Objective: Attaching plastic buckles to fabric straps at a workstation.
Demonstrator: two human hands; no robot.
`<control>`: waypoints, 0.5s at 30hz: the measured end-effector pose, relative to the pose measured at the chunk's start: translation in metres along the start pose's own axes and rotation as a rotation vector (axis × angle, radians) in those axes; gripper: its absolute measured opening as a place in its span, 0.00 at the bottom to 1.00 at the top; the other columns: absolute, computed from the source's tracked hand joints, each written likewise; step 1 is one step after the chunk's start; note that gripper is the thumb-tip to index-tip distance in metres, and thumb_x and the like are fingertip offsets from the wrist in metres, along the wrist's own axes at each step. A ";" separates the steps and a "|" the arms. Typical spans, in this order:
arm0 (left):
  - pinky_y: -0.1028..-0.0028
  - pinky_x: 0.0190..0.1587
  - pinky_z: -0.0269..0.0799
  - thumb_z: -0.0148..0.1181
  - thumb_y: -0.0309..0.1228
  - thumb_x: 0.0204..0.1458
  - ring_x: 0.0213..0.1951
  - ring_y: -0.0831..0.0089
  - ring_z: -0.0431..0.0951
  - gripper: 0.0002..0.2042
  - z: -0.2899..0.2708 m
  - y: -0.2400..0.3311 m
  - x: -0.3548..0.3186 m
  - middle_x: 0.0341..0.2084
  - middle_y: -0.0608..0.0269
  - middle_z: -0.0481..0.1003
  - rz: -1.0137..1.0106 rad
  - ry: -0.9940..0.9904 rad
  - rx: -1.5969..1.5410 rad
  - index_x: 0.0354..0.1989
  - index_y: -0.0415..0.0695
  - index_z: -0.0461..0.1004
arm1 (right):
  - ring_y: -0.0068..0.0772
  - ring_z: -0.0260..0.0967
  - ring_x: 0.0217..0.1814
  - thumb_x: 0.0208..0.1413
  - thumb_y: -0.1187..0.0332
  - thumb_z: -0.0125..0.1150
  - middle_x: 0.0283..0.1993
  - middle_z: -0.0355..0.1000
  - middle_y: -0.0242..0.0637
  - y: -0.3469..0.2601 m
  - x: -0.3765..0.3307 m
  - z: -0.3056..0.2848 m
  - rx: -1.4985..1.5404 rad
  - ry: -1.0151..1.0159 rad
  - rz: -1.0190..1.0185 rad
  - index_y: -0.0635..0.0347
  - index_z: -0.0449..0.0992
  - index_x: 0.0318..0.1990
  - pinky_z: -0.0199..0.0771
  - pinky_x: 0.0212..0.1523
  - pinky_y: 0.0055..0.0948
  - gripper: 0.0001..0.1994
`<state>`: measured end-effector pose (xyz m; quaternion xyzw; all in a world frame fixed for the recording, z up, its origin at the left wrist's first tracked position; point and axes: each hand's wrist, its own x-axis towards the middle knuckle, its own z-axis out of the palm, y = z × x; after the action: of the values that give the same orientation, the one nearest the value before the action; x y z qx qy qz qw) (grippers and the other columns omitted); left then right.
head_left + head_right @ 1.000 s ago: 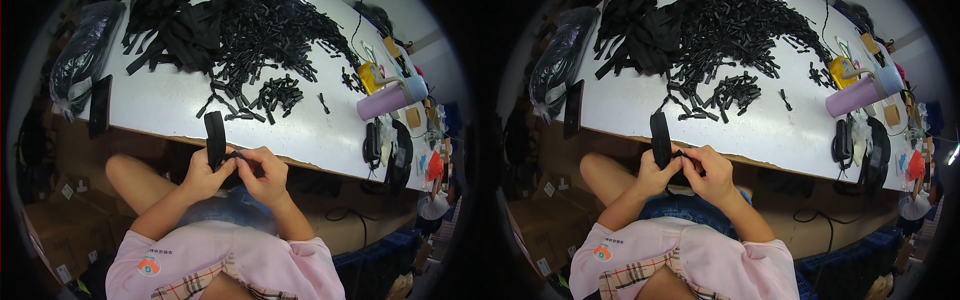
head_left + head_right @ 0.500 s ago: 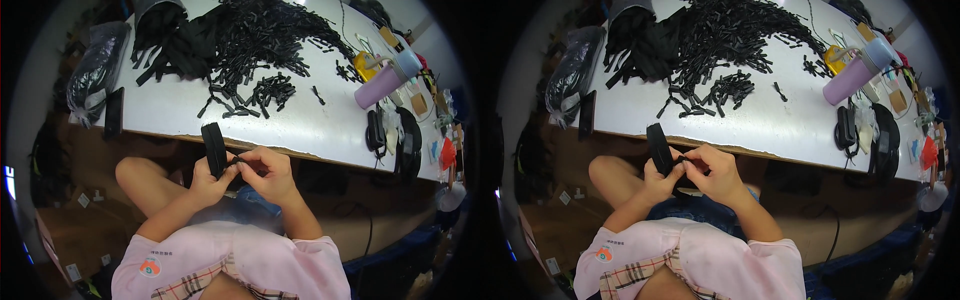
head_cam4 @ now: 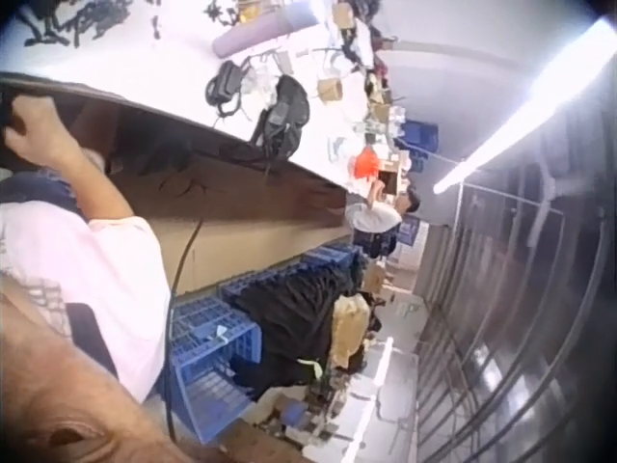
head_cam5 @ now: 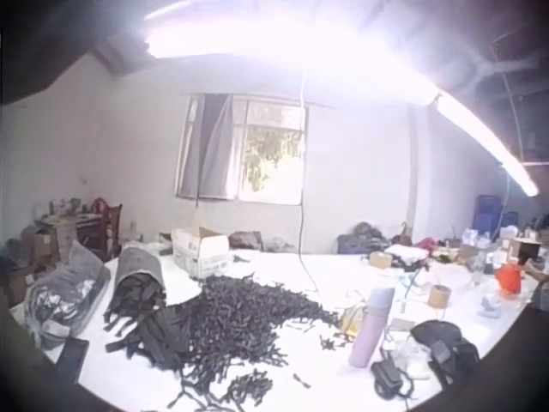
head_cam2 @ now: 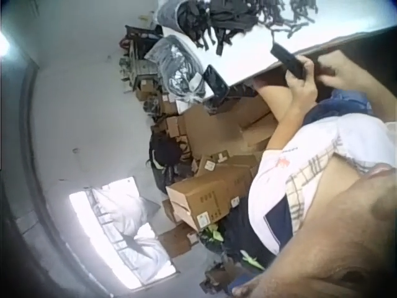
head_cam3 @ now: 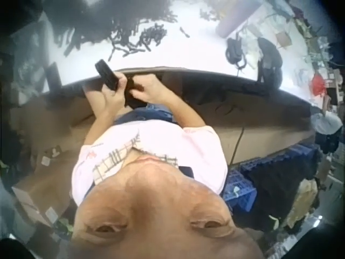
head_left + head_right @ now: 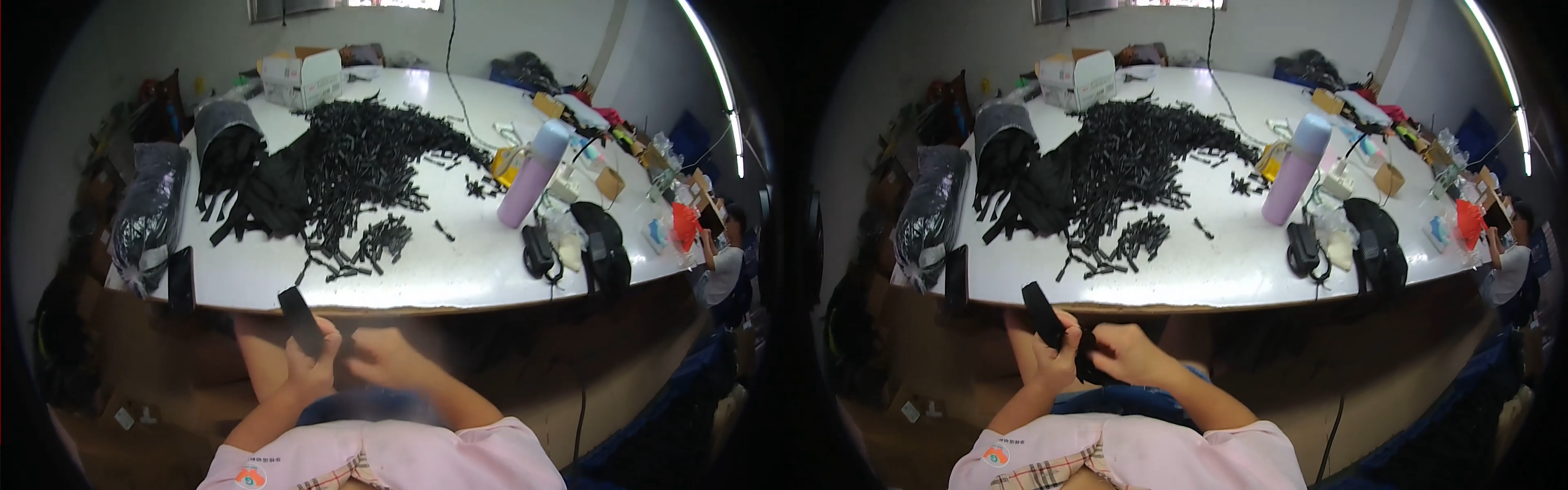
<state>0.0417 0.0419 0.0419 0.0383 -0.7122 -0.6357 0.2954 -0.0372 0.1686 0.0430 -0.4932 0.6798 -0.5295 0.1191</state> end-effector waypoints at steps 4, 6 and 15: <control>0.83 0.20 0.59 0.51 0.28 0.49 0.18 0.83 0.62 0.04 -0.009 -0.017 0.007 0.18 0.69 0.64 -0.313 0.040 -0.184 0.27 0.41 0.65 | 0.47 0.64 0.23 0.37 0.72 0.55 0.23 0.64 0.47 0.038 -0.014 0.028 -0.220 -0.043 0.073 0.65 0.65 0.23 0.64 0.23 0.35 0.07; 0.83 0.16 0.59 0.48 0.32 0.51 0.14 0.82 0.62 0.08 -0.013 -0.017 0.009 0.15 0.67 0.64 -0.376 -0.007 -0.280 0.29 0.40 0.64 | 0.46 0.64 0.24 0.38 0.72 0.55 0.24 0.65 0.45 0.032 -0.013 0.025 -0.368 -0.056 0.060 0.64 0.67 0.25 0.65 0.24 0.34 0.07; 0.81 0.11 0.54 0.43 0.39 0.52 0.08 0.82 0.53 0.13 -0.033 -0.042 0.009 0.09 0.70 0.55 -0.399 0.215 -0.647 0.24 0.41 0.61 | 0.33 0.68 0.34 0.48 0.69 0.51 0.36 0.69 0.43 -0.113 0.038 -0.023 0.259 -0.120 -0.337 0.68 0.68 0.40 0.66 0.34 0.24 0.13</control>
<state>0.0357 0.0013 0.0072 0.1472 -0.4184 -0.8647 0.2355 -0.0100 0.1572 0.1606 -0.6111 0.5057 -0.5946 0.1314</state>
